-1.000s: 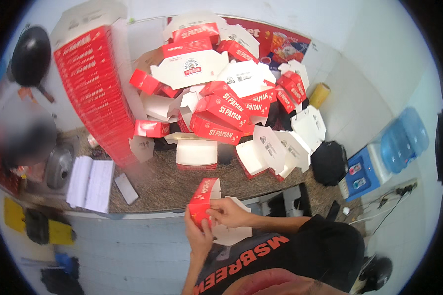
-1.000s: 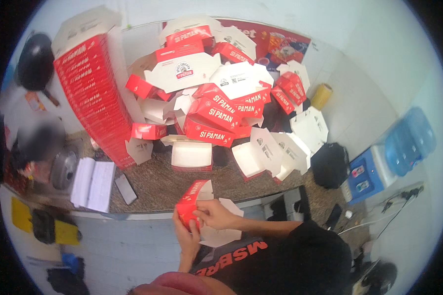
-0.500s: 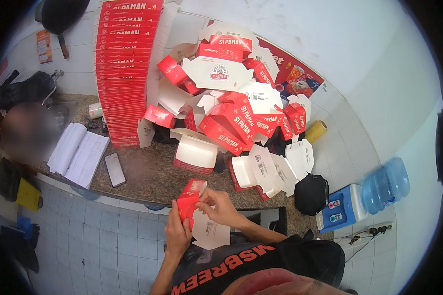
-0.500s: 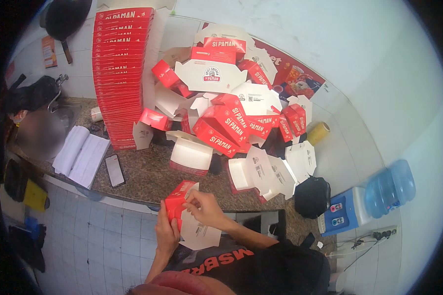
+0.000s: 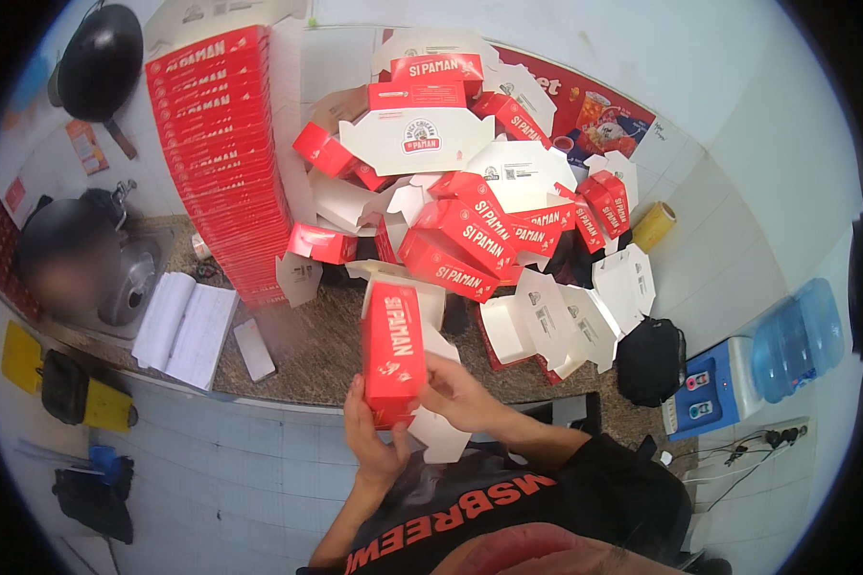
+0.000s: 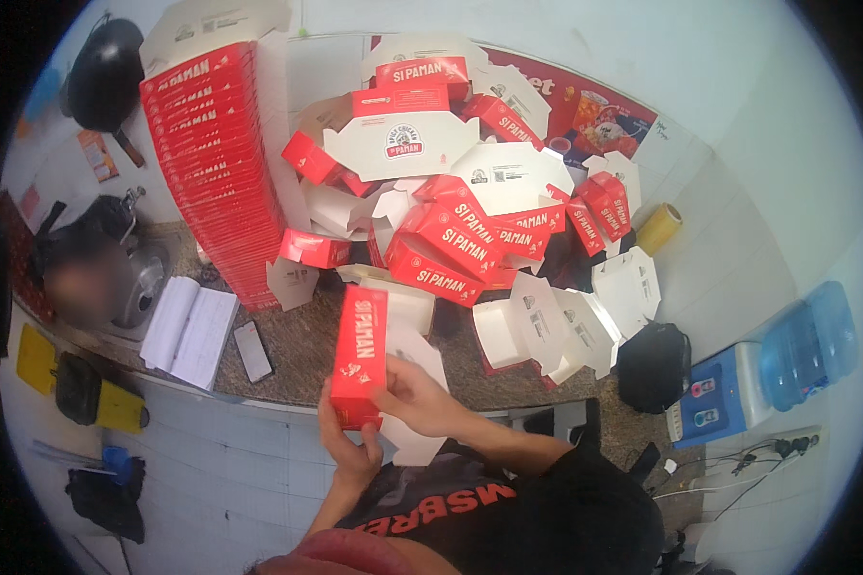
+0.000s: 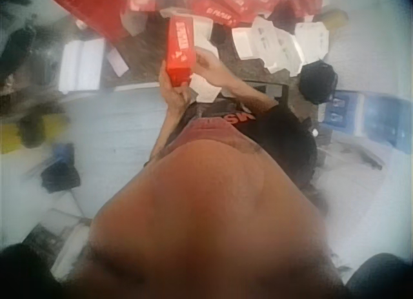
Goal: The person assembles red and white branded food boxes by hand. They pick up flat-packed cardboard pieces, fold them into box shapes, and place the finished boxes onto a growing pile on the counter.
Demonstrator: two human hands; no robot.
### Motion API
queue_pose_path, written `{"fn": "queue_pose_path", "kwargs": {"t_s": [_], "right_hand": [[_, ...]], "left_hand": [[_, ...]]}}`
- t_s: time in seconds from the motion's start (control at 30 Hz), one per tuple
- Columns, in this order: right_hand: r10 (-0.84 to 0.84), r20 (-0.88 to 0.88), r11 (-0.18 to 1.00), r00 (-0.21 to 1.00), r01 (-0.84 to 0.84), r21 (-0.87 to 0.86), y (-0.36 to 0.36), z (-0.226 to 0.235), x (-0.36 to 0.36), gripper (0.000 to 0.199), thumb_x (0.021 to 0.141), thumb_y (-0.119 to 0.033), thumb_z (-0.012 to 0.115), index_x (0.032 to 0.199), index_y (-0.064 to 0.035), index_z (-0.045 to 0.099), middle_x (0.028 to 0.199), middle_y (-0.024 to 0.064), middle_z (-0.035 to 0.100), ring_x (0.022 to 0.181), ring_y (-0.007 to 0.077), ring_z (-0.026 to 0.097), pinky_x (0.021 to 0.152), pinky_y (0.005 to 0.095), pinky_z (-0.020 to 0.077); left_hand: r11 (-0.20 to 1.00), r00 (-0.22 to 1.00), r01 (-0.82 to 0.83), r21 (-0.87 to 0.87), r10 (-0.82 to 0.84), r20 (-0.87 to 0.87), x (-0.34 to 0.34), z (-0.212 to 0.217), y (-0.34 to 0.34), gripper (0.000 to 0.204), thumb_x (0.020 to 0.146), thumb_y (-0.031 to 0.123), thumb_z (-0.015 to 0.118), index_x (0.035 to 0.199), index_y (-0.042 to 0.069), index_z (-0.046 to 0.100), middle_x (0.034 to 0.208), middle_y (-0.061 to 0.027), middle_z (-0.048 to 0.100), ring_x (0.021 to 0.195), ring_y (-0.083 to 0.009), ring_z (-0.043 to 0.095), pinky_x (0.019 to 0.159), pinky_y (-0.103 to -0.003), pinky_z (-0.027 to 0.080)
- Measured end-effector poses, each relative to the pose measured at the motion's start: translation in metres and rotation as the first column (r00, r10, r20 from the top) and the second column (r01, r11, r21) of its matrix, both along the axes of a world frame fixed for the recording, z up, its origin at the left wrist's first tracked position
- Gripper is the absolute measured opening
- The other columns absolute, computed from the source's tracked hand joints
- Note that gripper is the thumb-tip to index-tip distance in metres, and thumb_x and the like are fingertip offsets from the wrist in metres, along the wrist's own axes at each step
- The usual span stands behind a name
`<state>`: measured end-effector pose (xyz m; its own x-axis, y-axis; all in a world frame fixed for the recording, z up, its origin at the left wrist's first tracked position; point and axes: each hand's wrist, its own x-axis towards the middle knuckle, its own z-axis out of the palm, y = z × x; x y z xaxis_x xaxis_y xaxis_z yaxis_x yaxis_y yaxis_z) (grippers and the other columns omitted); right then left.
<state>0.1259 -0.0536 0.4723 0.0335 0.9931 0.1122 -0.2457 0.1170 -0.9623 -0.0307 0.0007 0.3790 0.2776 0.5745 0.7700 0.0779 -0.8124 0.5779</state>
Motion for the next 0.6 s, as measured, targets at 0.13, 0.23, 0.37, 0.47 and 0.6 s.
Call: {"fn": "queue_pose_path", "kwargs": {"t_s": [0.13, 0.23, 0.37, 0.47, 0.6], "right_hand": [[-0.013, 0.438, 0.977, 0.899, -0.082, 0.197, 0.001, 0.111, 0.034, 0.040, 0.100, -0.012, 0.067, 0.134, 0.0058, 0.056, 0.127, 0.0155, 0.067, 0.110, 0.0207, 0.068, 0.096, 0.0330, 0.0522], [-0.413, 0.669, 0.836, 0.618, -0.034, 0.548, 0.012, 0.160, 0.072, 0.031, 0.095, -0.004, 0.066, 0.124, 0.0079, 0.060, 0.114, 0.0189, 0.070, 0.100, 0.0236, 0.072, 0.090, 0.0342, 0.0536], [-0.747, 0.571, 0.594, 0.340, -0.041, 0.803, 0.109, 0.203, 0.177, 0.016, 0.088, -0.005, 0.062, 0.104, -0.0021, 0.063, 0.089, 0.0149, 0.067, 0.084, 0.0284, 0.063, 0.078, 0.0394, 0.0496], [-0.898, 0.433, 0.424, 0.072, -0.114, 0.898, 0.210, 0.223, 0.263, 0.019, 0.083, -0.013, 0.060, 0.097, -0.0017, 0.068, 0.074, 0.0201, 0.066, 0.083, 0.0388, 0.067, 0.086, 0.0488, 0.0481], [-0.911, 0.395, 0.403, -0.120, -0.041, 0.915, 0.288, 0.222, 0.392, 0.041, 0.089, -0.018, 0.061, 0.126, 0.0008, 0.060, 0.119, 0.0286, 0.062, 0.116, 0.0417, 0.058, 0.103, 0.0508, 0.0442]], "left_hand": [[0.999, 0.984, -0.016, -0.048, 0.025, 0.176, 0.029, 0.036, 0.000, 0.066, 0.096, 0.015, 0.062, 0.155, 0.001, 0.036, 0.154, -0.0300, 0.040, 0.136, -0.0450, 0.049, 0.105, -0.047, 0.047], [0.960, 0.998, 0.054, -0.275, -0.061, -0.016, 0.041, 0.026, 0.004, 0.061, 0.097, 0.013, 0.062, 0.153, 0.001, 0.040, 0.152, -0.0280, 0.042, 0.136, -0.0424, 0.049, 0.103, -0.046, 0.049], [0.859, 0.914, 0.098, -0.502, -0.277, -0.296, 0.065, -0.001, -0.007, 0.046, 0.099, 0.015, 0.064, 0.141, 0.001, 0.054, 0.140, -0.0199, 0.055, 0.130, -0.0337, 0.055, 0.097, -0.042, 0.053], [0.880, 0.807, 0.150, -0.450, -0.372, -0.459, 0.077, -0.020, -0.021, 0.043, 0.098, 0.017, 0.065, 0.137, 0.002, 0.057, 0.135, -0.0223, 0.059, 0.126, -0.0408, 0.057, 0.101, -0.045, 0.049], [0.789, 0.697, 0.280, -0.547, -0.558, -0.450, 0.106, -0.040, -0.036, 0.038, 0.095, 0.011, 0.067, 0.132, 0.003, 0.060, 0.130, -0.0226, 0.061, 0.120, -0.0437, 0.060, 0.102, -0.047, 0.048]]}}
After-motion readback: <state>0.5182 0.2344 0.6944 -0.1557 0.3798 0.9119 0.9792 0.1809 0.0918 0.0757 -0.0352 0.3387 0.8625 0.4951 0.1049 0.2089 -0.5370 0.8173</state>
